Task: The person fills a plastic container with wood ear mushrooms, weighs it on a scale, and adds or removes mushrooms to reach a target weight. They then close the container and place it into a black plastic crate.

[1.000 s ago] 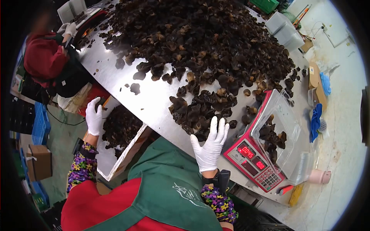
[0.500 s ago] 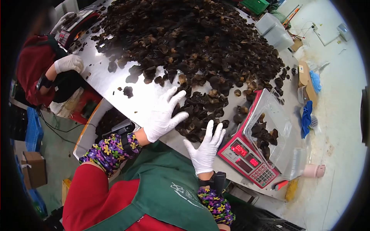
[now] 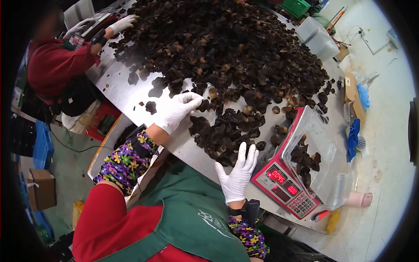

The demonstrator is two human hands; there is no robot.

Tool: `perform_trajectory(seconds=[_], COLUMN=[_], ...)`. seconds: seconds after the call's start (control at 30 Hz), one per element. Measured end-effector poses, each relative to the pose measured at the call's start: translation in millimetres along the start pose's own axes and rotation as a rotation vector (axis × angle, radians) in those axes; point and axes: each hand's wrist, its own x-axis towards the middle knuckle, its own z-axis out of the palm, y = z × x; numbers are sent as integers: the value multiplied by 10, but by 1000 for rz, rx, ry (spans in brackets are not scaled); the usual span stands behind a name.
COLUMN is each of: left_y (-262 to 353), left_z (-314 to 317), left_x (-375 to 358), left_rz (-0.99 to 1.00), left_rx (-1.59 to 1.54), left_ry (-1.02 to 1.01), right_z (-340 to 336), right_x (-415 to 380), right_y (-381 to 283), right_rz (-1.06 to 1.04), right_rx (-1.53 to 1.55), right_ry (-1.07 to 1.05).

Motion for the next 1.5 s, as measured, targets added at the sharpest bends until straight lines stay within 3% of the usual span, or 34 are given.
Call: perform_trajectory(seconds=[0.27, 0.37, 0.4, 0.53, 0.57, 0.63, 0.7, 0.77, 0.83, 0.9, 0.97, 1.03, 1.07, 1.13, 1.43, 1.5], left_y=[-61, 33, 155, 173, 167, 42, 20, 24, 4, -120, -181, -324, -344, -283, -271, -218], left_z=[-105, -155, -160, -537, -619, -910, -1074, -1000, -759, -542, -540, -756, -839, -907, -1068, -1179], left_x=[-85, -276, -364, -661, -762, -892, -1073, -1166, -1229, -1167, -1036, -895, -859, -872, -800, -726], left_rz=[-11, -69, 10, 306, 284, 446, 581, 650, 652, 546, 344, 376, 499, 518, 461, 455], left_rx=[-240, -309, -2, 261, 316, 539, 1016, 1104, 1126, 1139, 653, 548, 656, 726, 1098, 1331], left_ry=[-133, -72, 97, 314, 455, 718, 1016, 1026, 864, 808, 821, 952, 1028, 1046, 932, 659], right_z=[-22, -24, -27, -18, -20, -31, -40, -45, -56, -64, -72, -60, -41, -32, -55, -45], right_x=[2, -5, -10, -15, -15, -13, -4, -12, -15, -5, -24, -36, -44, -37, -39, -35], right_y=[-14, -17, -14, -5, -5, -6, -17, -23, -23, -36, -33, -21, 1, 18, -33, -23], right_rz=[-4, -2, 6, 10, 12, -1, -10, 5, -4, -3, -1, 22, 30, 7, 9, -5], right_rx=[9, 13, 9, 3, 9, 14, 23, 29, 20, 16, 7, 4, 0, -12, -28, -38], right_ry=[-5, 9, 4, 4, -2, -15, -25, -24, -34, -37, -45, -42, -42, -41, -67, -63])
